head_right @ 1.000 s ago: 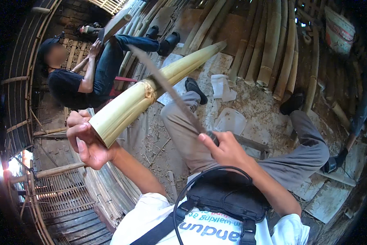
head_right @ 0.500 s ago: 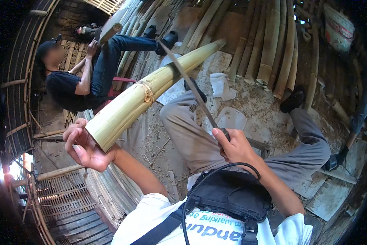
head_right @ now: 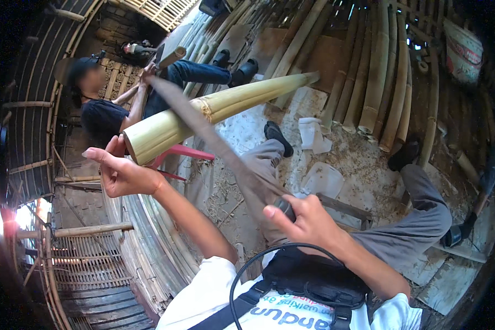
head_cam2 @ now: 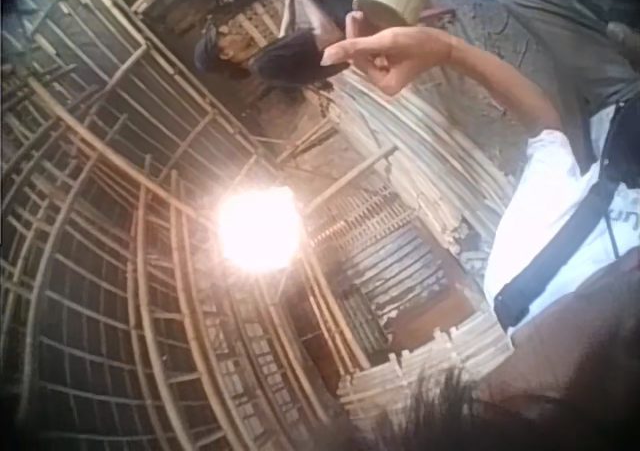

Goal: The person is carving and shaping a piece of bamboo using a large knife.

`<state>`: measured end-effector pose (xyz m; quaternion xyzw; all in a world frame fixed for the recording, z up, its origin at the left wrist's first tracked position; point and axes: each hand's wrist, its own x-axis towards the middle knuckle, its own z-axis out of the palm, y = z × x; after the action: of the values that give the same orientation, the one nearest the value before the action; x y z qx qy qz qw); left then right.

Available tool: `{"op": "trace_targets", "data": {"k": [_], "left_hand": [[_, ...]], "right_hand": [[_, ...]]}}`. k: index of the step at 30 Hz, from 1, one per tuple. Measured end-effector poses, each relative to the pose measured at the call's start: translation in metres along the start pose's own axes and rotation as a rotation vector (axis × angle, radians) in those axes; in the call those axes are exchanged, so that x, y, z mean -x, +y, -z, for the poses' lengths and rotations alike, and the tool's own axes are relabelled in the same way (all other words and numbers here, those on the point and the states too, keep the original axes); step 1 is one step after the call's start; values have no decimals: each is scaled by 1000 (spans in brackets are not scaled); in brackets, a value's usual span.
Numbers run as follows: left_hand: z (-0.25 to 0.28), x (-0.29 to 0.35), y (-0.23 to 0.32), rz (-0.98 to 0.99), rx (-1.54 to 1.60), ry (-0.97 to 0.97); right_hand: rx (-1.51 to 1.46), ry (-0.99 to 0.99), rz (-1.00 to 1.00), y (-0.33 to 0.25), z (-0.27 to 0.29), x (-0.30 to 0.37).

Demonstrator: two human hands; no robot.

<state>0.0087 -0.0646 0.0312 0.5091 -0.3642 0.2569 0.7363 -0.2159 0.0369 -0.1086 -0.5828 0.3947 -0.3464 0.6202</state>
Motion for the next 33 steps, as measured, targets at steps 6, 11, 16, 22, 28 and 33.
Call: {"op": "trace_targets", "data": {"k": [6,11,16,22,28,33], "left_hand": [[-2,3,1,-63,98,-38],[-2,-2,-1,-90,129,-72],[-10,0,-3,-158,288,-171],[-25,-10,-11,-283,510,-317],[-22,-22,-31,-337,268,-222],[-30,-28,-43,-385,272,-298]], "right_hand": [[-24,-6,13,15,2,-9],[-351,81,-560,26,13,-9],[-89,-20,-114,-8,15,10],[-117,-109,-177,-3,19,5],[-418,62,-442,40,12,-9],[-128,-10,-153,28,3,-5]]}}
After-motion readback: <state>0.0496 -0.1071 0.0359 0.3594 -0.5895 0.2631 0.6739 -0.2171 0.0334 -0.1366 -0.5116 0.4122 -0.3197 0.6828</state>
